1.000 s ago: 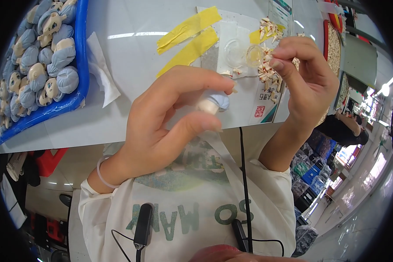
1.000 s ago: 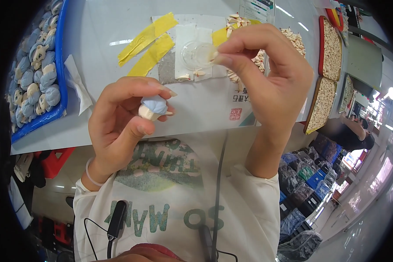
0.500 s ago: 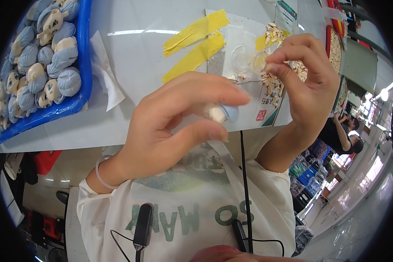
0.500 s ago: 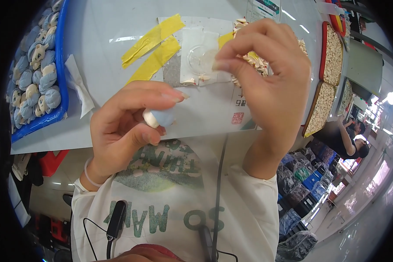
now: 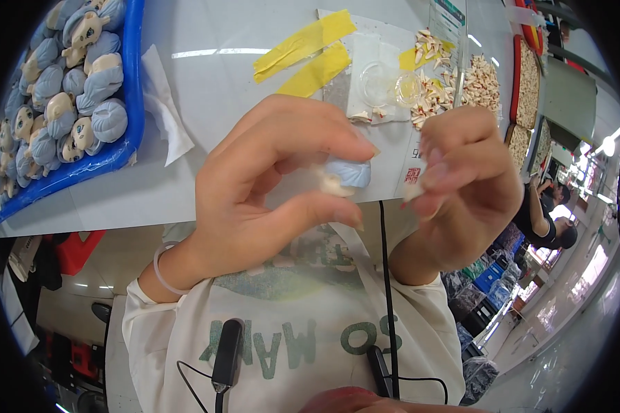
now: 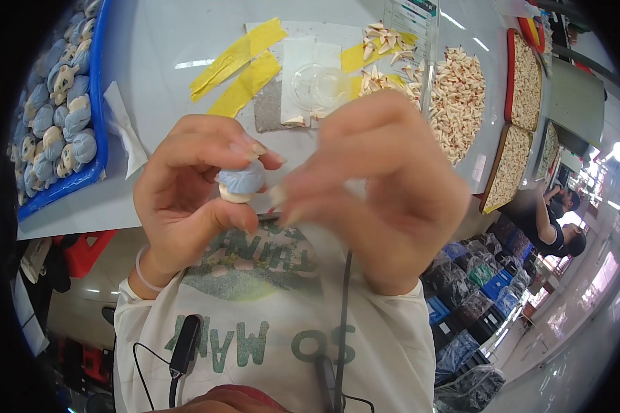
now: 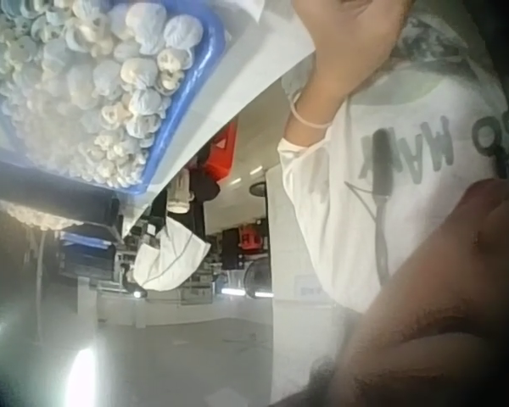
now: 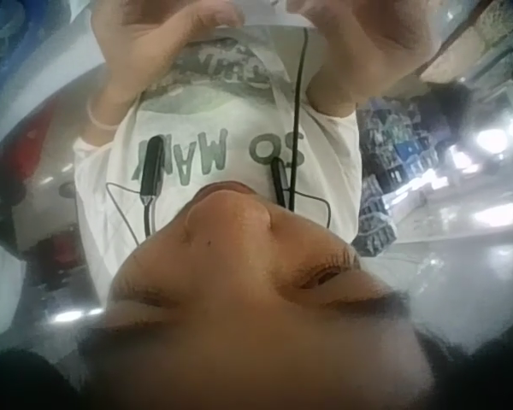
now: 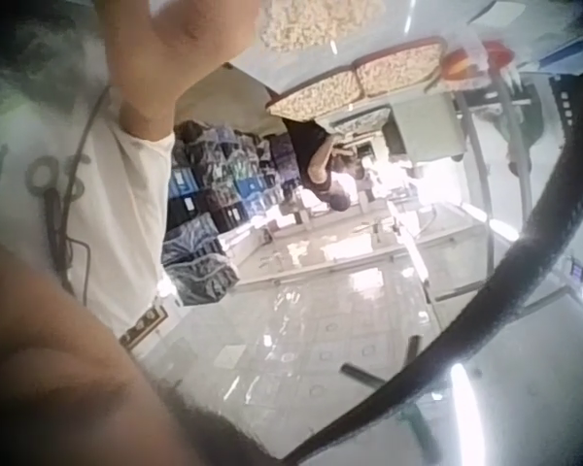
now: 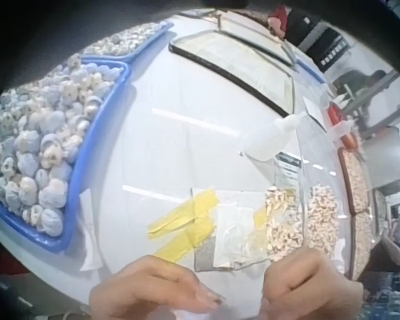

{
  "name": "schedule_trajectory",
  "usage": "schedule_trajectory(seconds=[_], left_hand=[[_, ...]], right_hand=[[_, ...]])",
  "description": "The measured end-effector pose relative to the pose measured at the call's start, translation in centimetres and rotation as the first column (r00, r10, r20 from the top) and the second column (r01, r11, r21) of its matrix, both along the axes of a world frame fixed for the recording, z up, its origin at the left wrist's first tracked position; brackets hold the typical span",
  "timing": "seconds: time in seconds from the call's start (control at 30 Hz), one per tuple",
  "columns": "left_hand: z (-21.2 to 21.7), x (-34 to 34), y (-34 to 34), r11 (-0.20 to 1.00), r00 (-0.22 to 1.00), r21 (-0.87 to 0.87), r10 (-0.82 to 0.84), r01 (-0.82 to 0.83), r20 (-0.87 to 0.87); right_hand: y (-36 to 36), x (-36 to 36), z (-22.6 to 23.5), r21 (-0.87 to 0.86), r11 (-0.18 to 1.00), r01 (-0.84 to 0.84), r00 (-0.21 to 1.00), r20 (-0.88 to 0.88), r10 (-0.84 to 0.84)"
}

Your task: The person assembles small plastic toy figurines by hand, attaching figurine heads to figurine bodies and applying small decorative pieces.

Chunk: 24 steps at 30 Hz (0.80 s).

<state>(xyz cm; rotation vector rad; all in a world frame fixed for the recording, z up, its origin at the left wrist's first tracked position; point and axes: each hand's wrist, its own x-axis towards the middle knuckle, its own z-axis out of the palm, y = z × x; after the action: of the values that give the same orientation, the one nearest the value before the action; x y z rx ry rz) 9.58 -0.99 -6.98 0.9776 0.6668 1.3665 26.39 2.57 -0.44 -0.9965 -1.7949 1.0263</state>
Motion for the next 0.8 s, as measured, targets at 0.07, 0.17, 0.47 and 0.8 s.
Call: schedule_trajectory(seconds=[0.07, 0.17, 0.47, 0.8], left_hand=[[-0.1, -0.4, 0.4, 0.982, 0.985, 0.187, 0.019, 0.014, -0.173], [0.1, -0.7, 0.6, 0.975, 0.965, 0.216, 0.004, 0.055, -0.262], [-0.1, -0.6, -0.6, 0.959, 0.920, 0.283, 0.137, -0.030, -0.368], [0.1, 1.0, -0.9, 0.859, 0.832, 0.425, 0.442, -0.285, -0.336]], right_hand=[[-0.8, -0.3, -0.5, -0.033, 0.999, -0.024, 0.999, -0.038, 0.023], [-1.7, -0.9, -0.9, -0.060, 0.998, 0.024, 0.995, -0.095, -0.030], [-2.9, -2.1, -2.0, -0.066, 0.992, 0.106, 0.993, -0.036, -0.108], [-1.9, -2.1, -1.9, 0.213, 0.976, 0.039, 0.996, 0.073, -0.056]])
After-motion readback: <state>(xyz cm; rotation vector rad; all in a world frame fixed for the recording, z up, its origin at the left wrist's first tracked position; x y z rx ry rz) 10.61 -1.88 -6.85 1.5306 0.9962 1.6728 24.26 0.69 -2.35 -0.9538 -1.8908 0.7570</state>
